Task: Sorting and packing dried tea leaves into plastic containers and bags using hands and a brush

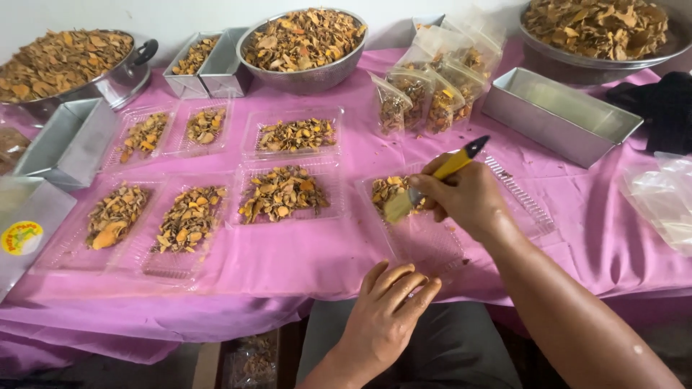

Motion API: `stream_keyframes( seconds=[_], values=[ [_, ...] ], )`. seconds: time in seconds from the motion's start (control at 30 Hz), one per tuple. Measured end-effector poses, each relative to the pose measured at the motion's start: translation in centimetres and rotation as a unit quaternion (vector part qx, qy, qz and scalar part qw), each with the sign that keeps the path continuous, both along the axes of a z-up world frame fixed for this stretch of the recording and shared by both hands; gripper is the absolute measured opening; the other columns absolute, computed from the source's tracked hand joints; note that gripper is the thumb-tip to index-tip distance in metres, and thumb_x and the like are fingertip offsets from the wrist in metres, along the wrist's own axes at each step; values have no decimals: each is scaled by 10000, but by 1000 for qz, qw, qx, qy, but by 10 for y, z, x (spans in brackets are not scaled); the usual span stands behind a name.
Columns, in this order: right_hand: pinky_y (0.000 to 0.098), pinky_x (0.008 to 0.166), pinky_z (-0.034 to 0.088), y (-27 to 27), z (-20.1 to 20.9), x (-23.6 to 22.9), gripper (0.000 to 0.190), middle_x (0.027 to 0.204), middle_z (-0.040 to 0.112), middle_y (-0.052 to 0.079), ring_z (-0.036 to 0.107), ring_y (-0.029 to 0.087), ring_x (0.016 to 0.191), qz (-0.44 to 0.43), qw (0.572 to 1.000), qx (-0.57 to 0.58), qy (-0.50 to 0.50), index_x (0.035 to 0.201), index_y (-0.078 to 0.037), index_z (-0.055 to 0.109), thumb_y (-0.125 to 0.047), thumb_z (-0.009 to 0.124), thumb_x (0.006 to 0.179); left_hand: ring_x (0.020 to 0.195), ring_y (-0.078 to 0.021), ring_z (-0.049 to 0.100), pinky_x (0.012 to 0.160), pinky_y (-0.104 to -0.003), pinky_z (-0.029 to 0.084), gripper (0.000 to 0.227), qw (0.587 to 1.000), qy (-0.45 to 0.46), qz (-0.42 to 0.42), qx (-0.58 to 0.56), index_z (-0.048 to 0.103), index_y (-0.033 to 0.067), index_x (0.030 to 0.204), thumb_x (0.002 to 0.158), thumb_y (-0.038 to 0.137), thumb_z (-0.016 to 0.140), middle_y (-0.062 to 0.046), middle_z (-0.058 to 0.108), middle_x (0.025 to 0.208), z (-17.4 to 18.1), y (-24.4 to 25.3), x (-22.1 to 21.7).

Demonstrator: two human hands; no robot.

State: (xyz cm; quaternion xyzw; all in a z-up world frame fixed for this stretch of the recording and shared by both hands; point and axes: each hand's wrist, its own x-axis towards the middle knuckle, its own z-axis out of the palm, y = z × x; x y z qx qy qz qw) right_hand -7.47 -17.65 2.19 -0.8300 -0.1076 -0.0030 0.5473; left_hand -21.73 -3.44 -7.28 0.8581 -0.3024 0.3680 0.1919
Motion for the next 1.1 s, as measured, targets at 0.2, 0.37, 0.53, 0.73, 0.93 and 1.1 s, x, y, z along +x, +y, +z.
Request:
stream_keyframes(
  seconds=[0.2, 0.37, 0.53, 0.73, 0.93, 1.1],
  values=[
    [333, 555, 449, -45, 36, -8, 267, 613, 670, 64, 570, 179, 533, -49, 975, -213, 35, 842, -86, 755, -333, 851, 871, 1143, -287, 592, 1052, -510, 440, 319, 1000, 12, -8, -12, 664, 46, 1256, 945, -15, 695, -104, 653, 1103, -7, 7, 1],
    [293, 538, 472, -39, 25, -1, 232, 678, 728, 64, 620, 159, 544, 3, 960, -274, 47, 845, -92, 754, -310, 799, 911, 1113, -277, 599, 1035, -497, 449, 280, 1000, 9, -13, -18, 656, 47, 1238, 966, -21, 646, -95, 641, 1079, -1, -2, 0],
    [273, 450, 394, -40, 19, -3, 161, 560, 664, 66, 541, 133, 456, 5, 991, -124, -47, 778, -62, 795, -171, 823, 893, 1092, -261, 611, 1029, -479, 446, 269, 1000, 0, -4, -7, 666, 58, 1230, 968, -2, 664, -76, 651, 1071, -1, 1, 3],
    [299, 588, 466, -38, 19, -1, 319, 738, 720, 47, 620, 165, 609, 68, 937, -332, 88, 809, -94, 729, -383, 743, 944, 1096, -280, 614, 1020, -491, 458, 268, 999, 15, -26, -12, 654, 32, 1233, 971, -21, 638, -93, 665, 1082, 2, 3, 3],
    [293, 456, 356, -43, 18, -2, 159, 623, 645, 53, 478, 132, 510, -33, 992, -123, 8, 852, -80, 756, -215, 807, 919, 1066, -272, 606, 990, -468, 480, 252, 1000, 2, -18, -16, 659, 31, 1208, 964, -32, 648, -93, 649, 1050, 3, 3, 2],
    [314, 553, 449, -39, 4, 10, 279, 669, 684, 43, 581, 165, 559, 39, 957, -287, 30, 812, -122, 743, -367, 750, 945, 1084, -285, 608, 995, -486, 485, 278, 1000, 7, -23, -8, 653, 40, 1230, 961, -32, 640, -101, 647, 1072, 4, 3, 3]
  ],
)
